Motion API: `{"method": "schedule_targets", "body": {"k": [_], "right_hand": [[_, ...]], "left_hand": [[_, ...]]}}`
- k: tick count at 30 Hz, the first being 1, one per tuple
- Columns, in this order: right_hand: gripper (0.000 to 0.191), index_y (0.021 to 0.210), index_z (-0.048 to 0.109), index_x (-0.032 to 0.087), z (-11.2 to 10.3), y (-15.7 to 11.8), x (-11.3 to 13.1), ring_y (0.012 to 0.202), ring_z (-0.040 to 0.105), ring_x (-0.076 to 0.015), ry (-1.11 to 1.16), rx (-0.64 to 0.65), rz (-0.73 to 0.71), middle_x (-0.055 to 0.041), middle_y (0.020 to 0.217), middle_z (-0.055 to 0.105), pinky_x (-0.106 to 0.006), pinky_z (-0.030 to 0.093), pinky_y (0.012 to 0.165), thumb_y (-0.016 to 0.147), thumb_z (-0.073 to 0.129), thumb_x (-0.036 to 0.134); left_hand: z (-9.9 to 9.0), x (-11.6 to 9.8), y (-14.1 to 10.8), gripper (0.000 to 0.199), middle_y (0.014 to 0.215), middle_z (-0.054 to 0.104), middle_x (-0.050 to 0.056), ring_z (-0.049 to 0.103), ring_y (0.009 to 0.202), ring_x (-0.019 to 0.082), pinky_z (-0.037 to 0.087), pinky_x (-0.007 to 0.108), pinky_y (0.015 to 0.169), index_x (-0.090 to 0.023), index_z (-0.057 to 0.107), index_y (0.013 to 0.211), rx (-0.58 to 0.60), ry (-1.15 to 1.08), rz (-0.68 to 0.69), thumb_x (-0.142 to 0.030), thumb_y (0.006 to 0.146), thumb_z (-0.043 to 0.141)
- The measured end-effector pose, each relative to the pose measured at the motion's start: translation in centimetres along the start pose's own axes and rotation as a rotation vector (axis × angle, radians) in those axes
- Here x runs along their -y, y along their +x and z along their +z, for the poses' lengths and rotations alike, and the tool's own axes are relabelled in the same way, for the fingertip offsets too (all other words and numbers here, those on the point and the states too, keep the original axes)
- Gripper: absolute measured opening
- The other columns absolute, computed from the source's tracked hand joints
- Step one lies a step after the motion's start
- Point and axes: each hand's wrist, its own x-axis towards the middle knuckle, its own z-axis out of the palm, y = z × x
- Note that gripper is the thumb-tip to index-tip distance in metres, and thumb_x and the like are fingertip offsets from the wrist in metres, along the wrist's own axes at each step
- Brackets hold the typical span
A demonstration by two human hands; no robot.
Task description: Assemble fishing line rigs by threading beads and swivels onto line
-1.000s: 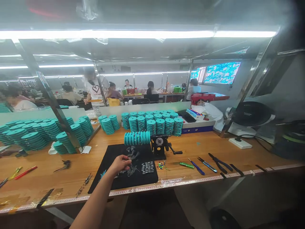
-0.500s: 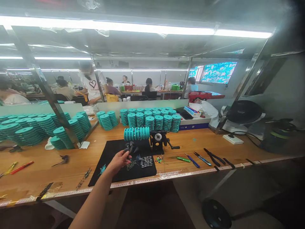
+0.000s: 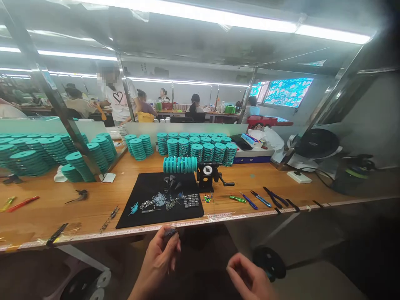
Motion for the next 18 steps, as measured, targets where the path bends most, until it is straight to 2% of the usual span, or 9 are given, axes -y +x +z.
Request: {"method": "schedule_targets", "body": {"k": [4,8,11,13,16,18], "right_hand": [[0.026,0.079,0.059,0.021,1.0,2.2,5.3,0.066,0.049,-0.0166,-0.103,0.057,-0.160,0.0010,0.065,0.052,-0.025,0.038,0.062,0.094,0.046,0.038],[0.017,0.082,0.060,0.020,4.6,4.3,8.5,0.067,0.049,-0.0159,-0.144,0.163,-0.348,0.0023,0.065,0.055,-0.027,0.037,0.069,0.094,0.049,0.025],[0.013,0.082,0.059,0.020,7.6,5.0,9.3,0.062,0.047,-0.0135,-0.136,0.237,-0.394,0.0045,0.063,0.054,-0.028,0.035,0.072,0.092,0.050,0.019],[0.013,0.081,0.057,0.020,9.2,5.2,9.3,0.060,0.045,-0.0125,-0.086,0.315,-0.370,0.0051,0.062,0.052,-0.026,0.035,0.067,0.091,0.049,0.018],[0.014,0.078,0.053,0.020,10.8,5.3,8.7,0.059,0.044,-0.0118,0.031,0.433,-0.311,0.0040,0.067,0.051,-0.023,0.033,0.055,0.091,0.049,0.020],[0.015,0.077,0.054,0.020,11.5,5.4,8.4,0.058,0.042,-0.0117,0.088,0.453,-0.272,0.0042,0.065,0.048,-0.022,0.032,0.053,0.092,0.050,0.022]], "left_hand": [[0.7,0.5,-2.5,0.032,0.061,0.043,-0.006,0.038,0.049,0.008,0.033,0.018,0.045,-0.020,0.050,0.074,-0.071,0.026,-0.035,-0.048,0.086,0.059],[-0.5,0.4,-4.2,0.033,0.064,0.045,-0.004,0.041,0.059,0.013,0.039,0.021,0.054,-0.020,0.054,0.073,-0.174,0.063,-0.073,-0.051,0.083,0.060],[-2.2,0.5,-5.1,0.035,0.062,0.046,-0.004,0.042,0.057,0.014,0.038,0.022,0.052,-0.020,0.056,0.071,-0.243,0.064,-0.098,-0.054,0.080,0.063],[-3.3,0.7,-5.6,0.036,0.059,0.045,-0.004,0.042,0.056,0.013,0.037,0.021,0.052,-0.020,0.055,0.068,-0.280,0.078,-0.087,-0.054,0.080,0.062],[-4.6,0.8,-6.2,0.036,0.058,0.044,-0.005,0.041,0.054,0.013,0.037,0.022,0.052,-0.019,0.055,0.068,-0.347,0.123,-0.074,-0.052,0.082,0.060],[-5.2,0.8,-6.4,0.035,0.060,0.046,-0.004,0.043,0.055,0.013,0.037,0.022,0.053,-0.019,0.058,0.069,-0.417,0.184,-0.066,-0.051,0.081,0.061]]}}
